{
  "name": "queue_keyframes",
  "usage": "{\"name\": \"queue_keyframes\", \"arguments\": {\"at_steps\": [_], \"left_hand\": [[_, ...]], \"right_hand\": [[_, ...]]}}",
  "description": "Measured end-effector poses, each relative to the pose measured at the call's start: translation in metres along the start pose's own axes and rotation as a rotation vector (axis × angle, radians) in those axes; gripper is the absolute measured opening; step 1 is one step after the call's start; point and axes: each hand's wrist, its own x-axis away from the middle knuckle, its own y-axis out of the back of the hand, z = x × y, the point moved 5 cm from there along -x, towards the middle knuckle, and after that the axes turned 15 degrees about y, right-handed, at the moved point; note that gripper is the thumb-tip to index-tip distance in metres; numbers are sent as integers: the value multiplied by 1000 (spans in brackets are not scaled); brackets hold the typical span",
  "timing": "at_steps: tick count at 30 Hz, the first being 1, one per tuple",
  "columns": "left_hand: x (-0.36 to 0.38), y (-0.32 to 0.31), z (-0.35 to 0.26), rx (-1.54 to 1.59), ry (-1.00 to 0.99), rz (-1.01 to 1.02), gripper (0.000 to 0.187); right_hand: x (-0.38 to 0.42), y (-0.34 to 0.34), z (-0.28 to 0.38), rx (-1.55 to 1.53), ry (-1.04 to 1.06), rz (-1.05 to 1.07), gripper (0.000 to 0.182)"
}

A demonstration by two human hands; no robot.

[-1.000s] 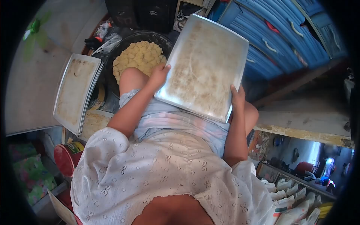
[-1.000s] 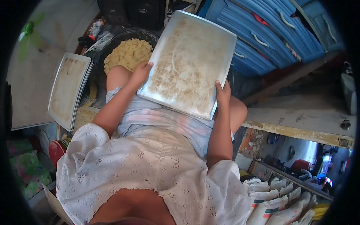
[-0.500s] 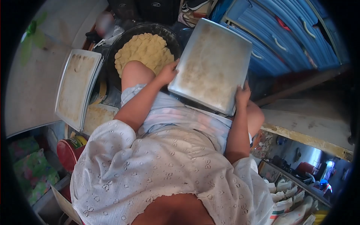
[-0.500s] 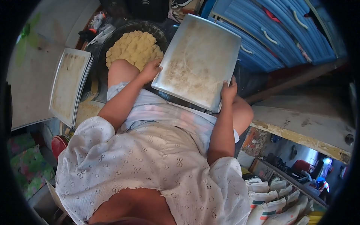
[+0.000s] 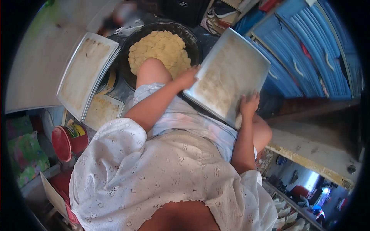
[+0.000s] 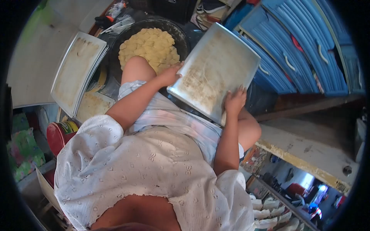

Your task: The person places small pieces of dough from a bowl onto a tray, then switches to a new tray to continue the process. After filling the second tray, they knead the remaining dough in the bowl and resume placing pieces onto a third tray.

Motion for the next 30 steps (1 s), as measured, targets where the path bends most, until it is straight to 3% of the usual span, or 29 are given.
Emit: {"name": "queue_keyframes", "arguments": {"at_steps": [1,3,5,6,9,11,13,15,18,20,23,24,26,30], "left_hand": [[0,-2,0,-43,35,7,62],[25,55,-29,-45,110,115,62],[33,89,-46,-220,-158,163,61],[26,112,-42,-156,-228,126,59],[-28,168,8,97,-315,7,53],[-67,186,63,281,-137,-26,51],[-100,174,127,128,91,31,52],[-117,147,169,-59,178,123,55],[-132,88,213,-78,198,253,58],[-136,52,221,-78,205,323,58],[-151,3,227,-121,124,316,67],[-155,-10,227,-203,46,230,73],[-158,-25,216,-328,-59,116,86],[-153,-45,212,-425,37,190,82]], "right_hand": [[-8,-3,18,42,190,-28,64],[-33,-14,58,-117,369,-7,62],[-64,-16,115,-270,459,66,62],[-80,-24,139,-339,482,113,63],[-123,-67,206,-400,644,210,63],[-146,-114,240,-449,695,325,63],[-161,-172,263,-451,648,588,63],[-161,-242,267,-368,415,826,66],[-136,-335,240,-109,298,977,69],[-115,-347,228,55,195,1240,72],[-95,-373,209,151,233,1412,75],[-85,-378,202,160,227,1434,75],[-81,-366,202,401,333,1275,78],[-56,-380,202,399,302,1267,85]]}}
